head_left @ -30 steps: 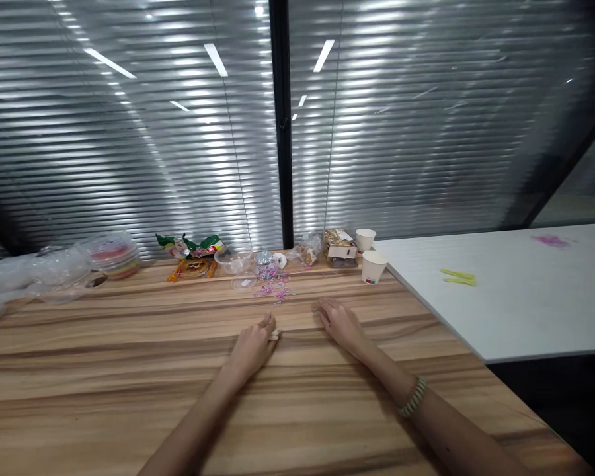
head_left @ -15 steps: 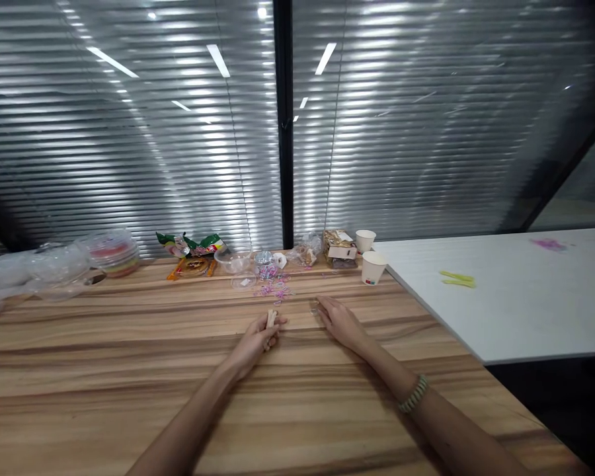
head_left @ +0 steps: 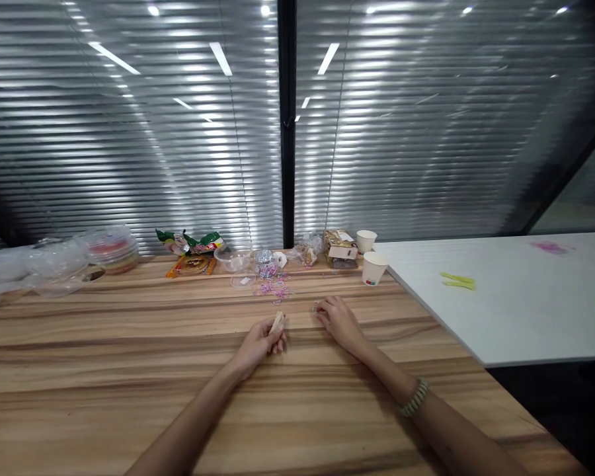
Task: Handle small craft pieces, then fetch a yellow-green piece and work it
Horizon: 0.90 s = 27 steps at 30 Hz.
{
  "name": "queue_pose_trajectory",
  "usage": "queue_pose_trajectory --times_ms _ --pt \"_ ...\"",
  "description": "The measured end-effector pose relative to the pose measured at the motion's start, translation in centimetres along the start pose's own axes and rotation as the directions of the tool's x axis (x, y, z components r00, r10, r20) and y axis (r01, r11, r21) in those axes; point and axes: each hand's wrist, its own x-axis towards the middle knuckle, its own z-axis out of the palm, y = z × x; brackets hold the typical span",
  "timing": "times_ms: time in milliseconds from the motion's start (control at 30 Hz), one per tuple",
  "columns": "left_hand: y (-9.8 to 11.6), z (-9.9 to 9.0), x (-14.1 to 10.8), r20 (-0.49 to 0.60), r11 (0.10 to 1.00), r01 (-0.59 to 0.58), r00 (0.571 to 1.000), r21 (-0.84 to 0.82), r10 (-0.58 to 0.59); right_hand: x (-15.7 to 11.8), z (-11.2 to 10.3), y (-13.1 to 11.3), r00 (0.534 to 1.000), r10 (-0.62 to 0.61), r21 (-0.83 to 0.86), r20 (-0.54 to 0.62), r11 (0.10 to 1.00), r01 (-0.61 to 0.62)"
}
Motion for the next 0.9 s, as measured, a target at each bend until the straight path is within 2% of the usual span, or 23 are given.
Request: queue_pose_trajectory --times_ms 200,300,367,467,533,600,733,900 --pt "-0.5 0.4 0.0 0.035 1.0 -0.006 0.999 -0.012 0.006 0.5 0.9 -0.2 0.999 -0.053 0.057 -0.011 0.997 0.053" --pt "-0.6 0.6 -0.1 0.02 0.999 -0.033 0.999 -0.033 0.034 0.5 0.6 -1.2 0.996 -0.076 0.264 -0.041 0.961 0.084" --pt "-0.4 0.8 -0.2 -0.019 0.999 -0.041 0.999 -0.024 0.04 0.3 0.2 -2.3 0.999 -0.043 0.501 -0.025 0.864 0.05" --pt "-0.2 1.0 -0.3 -0.075 0.995 -0.077 0.994 0.069 0.082 -0.1 -0.1 -4.3 0.993 0.009 0.801 0.12 0.59 -0.102" --pt "-0.1 1.0 -0.3 -0.085 0.977 -0.147 0.983 0.157 0.161 -0.4 0.1 -5.3 0.978 0.009 0.891 0.207 0.411 -0.193" --pt "-0.1 1.0 -0.3 -0.07 0.956 -0.195 0.974 0.221 0.215 -0.6 0.3 -5.9 0.967 0.014 0.924 0.254 0.293 -0.247" --pt "0.0 1.0 -0.4 0.02 0.952 -0.196 0.98 0.234 0.197 -0.6 0.5 -6.0 0.952 0.008 0.932 0.306 0.2 -0.301" --pt "0.9 1.2 -0.8 0.038 0.971 -0.176 0.984 0.159 0.172 -0.7 0.0 -5.8 0.919 -0.045 0.919 0.392 0.06 -0.39"
